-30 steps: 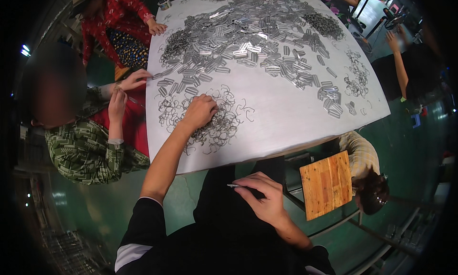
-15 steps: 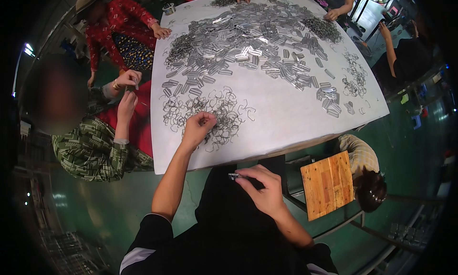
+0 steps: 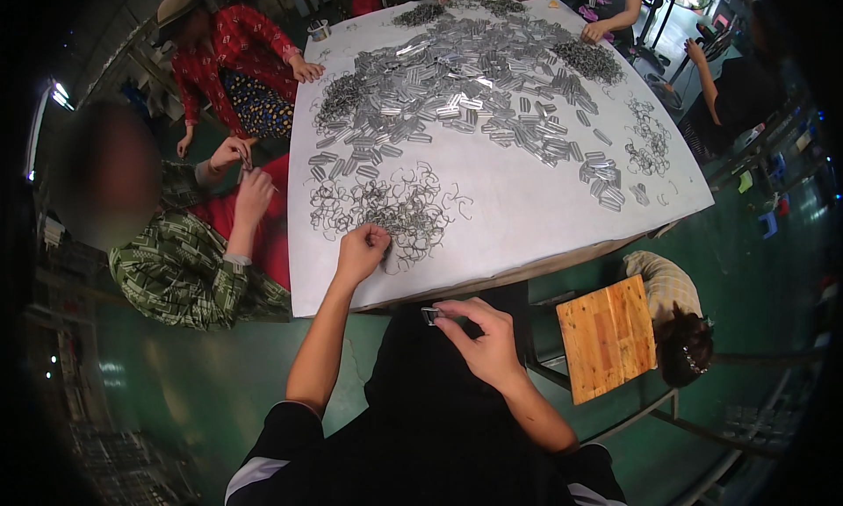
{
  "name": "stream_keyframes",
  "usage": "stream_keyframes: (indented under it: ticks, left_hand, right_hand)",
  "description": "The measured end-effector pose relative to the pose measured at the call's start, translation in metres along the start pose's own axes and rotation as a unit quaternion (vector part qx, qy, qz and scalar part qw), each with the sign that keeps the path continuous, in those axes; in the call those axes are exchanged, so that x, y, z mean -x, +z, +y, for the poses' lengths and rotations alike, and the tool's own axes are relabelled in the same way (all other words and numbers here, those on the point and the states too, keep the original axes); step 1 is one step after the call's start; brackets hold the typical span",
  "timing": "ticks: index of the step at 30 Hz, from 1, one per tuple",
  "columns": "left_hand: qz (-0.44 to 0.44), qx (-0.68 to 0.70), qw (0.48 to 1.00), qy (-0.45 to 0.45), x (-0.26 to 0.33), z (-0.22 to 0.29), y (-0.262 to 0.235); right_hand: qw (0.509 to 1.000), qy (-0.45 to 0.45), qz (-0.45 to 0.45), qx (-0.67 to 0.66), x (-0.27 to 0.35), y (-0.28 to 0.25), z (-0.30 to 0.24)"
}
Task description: The person sits at a table with several others and repeatedly picks up small metal clips and wire loops, then joins them together by hand. They place the assembled units into a nearby rack. The task continues throughout the clip with consistent hand motions and visible accumulation of finished parts.
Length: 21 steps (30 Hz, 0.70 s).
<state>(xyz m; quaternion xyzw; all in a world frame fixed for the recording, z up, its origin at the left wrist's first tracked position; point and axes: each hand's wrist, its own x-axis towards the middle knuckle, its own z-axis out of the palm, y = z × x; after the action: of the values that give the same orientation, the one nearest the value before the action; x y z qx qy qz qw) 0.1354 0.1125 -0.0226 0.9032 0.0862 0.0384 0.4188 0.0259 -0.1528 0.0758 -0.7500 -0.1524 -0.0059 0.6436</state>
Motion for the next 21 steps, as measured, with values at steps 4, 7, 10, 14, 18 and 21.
stream_keyframes:
  ticks: [4, 7, 10, 14, 18, 21]
  left_hand:
    - [-0.012, -0.135, 0.991, 0.021, -0.033, 0.004, -0.005]
    - [0.02, -0.212, 0.969, 0.124, -0.055, 0.003, 0.002]
    - [-0.019, -0.206, 0.96, 0.188, -0.068, 0.013, 0.011]
    - [-0.053, -0.233, 0.944, 0.228, -0.076, 0.014, 0.023]
    - [-0.076, -0.274, 0.932, 0.223, -0.088, 0.005, 0.022]
    - [-0.068, -0.172, 0.966, 0.183, -0.094, -0.01, 0.021]
  right_hand:
    - [1.0, 0.007, 0.011, -0.004, 0.001, -0.002, 0.005]
    - [1.0, 0.01, 0.011, -0.001, -0.001, -0.002, 0.006]
    - [1.0, 0.019, 0.016, -0.004, -0.003, -0.003, 0.01]
    - [1.0, 0.017, 0.015, -0.005, -0.007, -0.003, 0.013]
    - [1.0, 0.011, 0.014, -0.007, -0.012, -0.004, 0.017]
    - [1.0, 0.017, 0.013, -0.013, -0.014, -0.003, 0.021]
